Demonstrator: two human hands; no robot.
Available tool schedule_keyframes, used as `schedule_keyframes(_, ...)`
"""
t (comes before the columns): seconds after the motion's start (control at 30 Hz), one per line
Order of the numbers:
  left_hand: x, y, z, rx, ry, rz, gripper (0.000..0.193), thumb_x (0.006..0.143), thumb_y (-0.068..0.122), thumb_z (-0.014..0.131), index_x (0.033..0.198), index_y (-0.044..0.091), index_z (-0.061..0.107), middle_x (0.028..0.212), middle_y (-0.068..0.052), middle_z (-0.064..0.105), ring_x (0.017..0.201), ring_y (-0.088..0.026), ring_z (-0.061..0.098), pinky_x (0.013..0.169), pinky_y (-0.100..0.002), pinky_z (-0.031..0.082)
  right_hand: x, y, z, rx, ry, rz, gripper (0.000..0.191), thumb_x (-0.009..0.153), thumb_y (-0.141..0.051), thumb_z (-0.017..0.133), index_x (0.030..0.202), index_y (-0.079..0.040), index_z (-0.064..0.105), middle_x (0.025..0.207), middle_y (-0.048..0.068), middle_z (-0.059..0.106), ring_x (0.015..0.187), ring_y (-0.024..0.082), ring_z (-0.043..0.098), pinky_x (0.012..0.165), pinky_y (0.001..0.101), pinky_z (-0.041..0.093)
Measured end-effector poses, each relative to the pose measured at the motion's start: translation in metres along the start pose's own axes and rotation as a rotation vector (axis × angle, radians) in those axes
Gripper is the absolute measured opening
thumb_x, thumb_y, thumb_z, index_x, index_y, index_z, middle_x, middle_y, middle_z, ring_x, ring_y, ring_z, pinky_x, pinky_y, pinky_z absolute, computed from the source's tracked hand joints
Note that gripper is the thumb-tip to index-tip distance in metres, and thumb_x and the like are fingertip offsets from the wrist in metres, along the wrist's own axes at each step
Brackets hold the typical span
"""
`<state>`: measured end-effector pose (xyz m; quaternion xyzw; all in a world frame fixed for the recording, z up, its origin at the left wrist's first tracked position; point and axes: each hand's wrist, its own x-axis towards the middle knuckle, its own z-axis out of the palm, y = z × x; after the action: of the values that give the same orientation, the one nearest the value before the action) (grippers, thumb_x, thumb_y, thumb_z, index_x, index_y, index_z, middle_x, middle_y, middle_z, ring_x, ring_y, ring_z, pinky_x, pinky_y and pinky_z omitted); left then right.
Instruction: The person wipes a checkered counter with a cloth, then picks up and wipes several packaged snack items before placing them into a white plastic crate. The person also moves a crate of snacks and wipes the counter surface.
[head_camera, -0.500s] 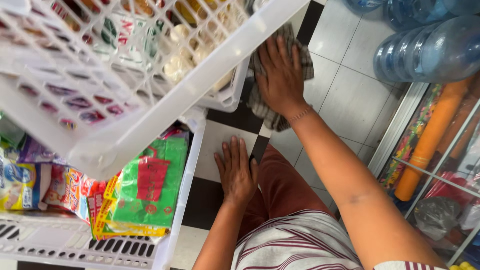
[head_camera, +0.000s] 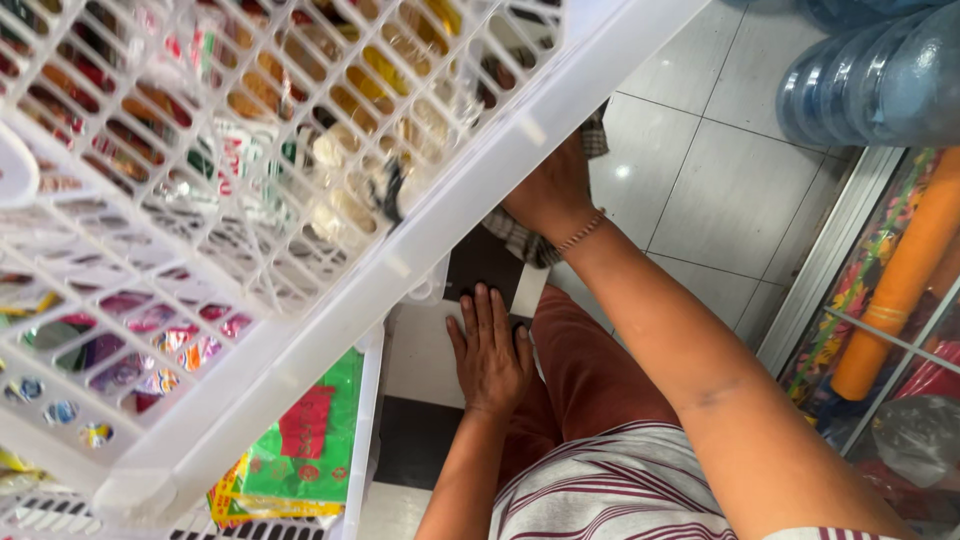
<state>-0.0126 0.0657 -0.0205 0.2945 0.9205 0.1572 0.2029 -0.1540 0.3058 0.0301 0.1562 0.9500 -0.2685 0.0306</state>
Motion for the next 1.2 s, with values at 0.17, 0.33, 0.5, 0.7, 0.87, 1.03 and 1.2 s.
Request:
schedule_keyframes(0.17, 0.004, -0.004, -0.001, 0.041, -0.021, -0.033, 0.066, 0.103, 0.039, 0.041, 0.157, 0.001, 0.034, 0.166, -0.018, 0.026, 0.155, -0.039, 0.02, 0.122, -0.064, 0.012, -0.02, -0.027, -0.003, -0.081, 0.29, -0.205, 0.032, 0.094, -0.028, 0.064, 0.116, -0.004, 0.07, 0.118, 0.016, 0.067, 0.117, 0.035, 0.059, 0.106, 0.0552, 0.04)
schedule_keyframes(0.33, 0.003, 0.003, 0.004, 0.039, 0.015, -0.005, 0.065, 0.103, 0.039, 0.041, 0.155, 0.0, 0.036, 0.166, -0.02, 0.027, 0.155, -0.039, 0.02, 0.122, -0.063, 0.012, -0.033, -0.03, -0.007, -0.074, 0.355, -0.277, 0.028, 0.087, -0.027, 0.068, 0.103, -0.005, 0.074, 0.103, 0.014, 0.073, 0.1, 0.034, 0.069, 0.093, 0.053, 0.05)
schedule_keyframes(0.5, -0.002, 0.004, 0.006, 0.066, 0.002, -0.006, 0.066, 0.104, 0.038, 0.041, 0.157, 0.0, 0.035, 0.167, -0.019, 0.027, 0.156, -0.038, 0.019, 0.123, -0.063, 0.011, 0.008, 0.001, -0.006, 0.065, 0.238, -0.121, 0.028, 0.087, -0.029, 0.073, 0.095, -0.003, 0.075, 0.09, 0.015, 0.073, 0.084, 0.037, 0.069, 0.078, 0.0519, 0.052)
schedule_keyframes(0.7, 0.002, -0.002, 0.006, 0.105, 0.061, 0.016, 0.065, 0.105, 0.038, 0.041, 0.158, 0.001, 0.033, 0.168, -0.019, 0.025, 0.157, -0.038, 0.016, 0.124, -0.062, 0.011, -0.027, -0.017, 0.002, -0.058, 0.411, -0.299, 0.028, 0.085, -0.021, 0.063, 0.105, -0.004, 0.074, 0.107, 0.016, 0.073, 0.105, 0.037, 0.069, 0.095, 0.0526, 0.051)
schedule_keyframes(0.87, -0.003, -0.003, 0.012, 0.097, -0.011, -0.002, 0.067, 0.104, 0.038, 0.042, 0.158, 0.001, 0.032, 0.168, -0.019, 0.023, 0.156, -0.038, 0.013, 0.123, -0.062, 0.009, -0.012, 0.013, 0.009, 0.085, 0.255, -0.194, 0.022, 0.089, -0.026, 0.07, 0.098, -0.007, 0.075, 0.096, 0.014, 0.074, 0.092, 0.037, 0.069, 0.085, 0.0518, 0.053)
schedule_keyframes(1.03, -0.003, -0.008, 0.01, 0.106, -0.002, -0.009, 0.067, 0.104, 0.038, 0.042, 0.158, 0.0, 0.032, 0.168, -0.018, 0.023, 0.157, -0.038, 0.014, 0.124, -0.062, 0.008, 0.017, 0.032, 0.02, 0.142, 0.289, -0.147, 0.026, 0.089, -0.029, 0.074, 0.1, -0.005, 0.074, 0.097, 0.015, 0.073, 0.09, 0.036, 0.069, 0.083, 0.0497, 0.054)
schedule_keyframes(1.2, 0.002, -0.007, 0.005, 0.107, 0.011, 0.007, 0.067, 0.103, 0.037, 0.044, 0.157, 0.0, 0.032, 0.167, -0.02, 0.024, 0.156, -0.039, 0.014, 0.123, -0.062, 0.009, -0.017, 0.013, 0.021, 0.15, 0.328, -0.194, 0.027, 0.091, -0.026, 0.072, 0.107, -0.005, 0.074, 0.108, 0.014, 0.073, 0.102, 0.036, 0.069, 0.097, 0.0489, 0.054)
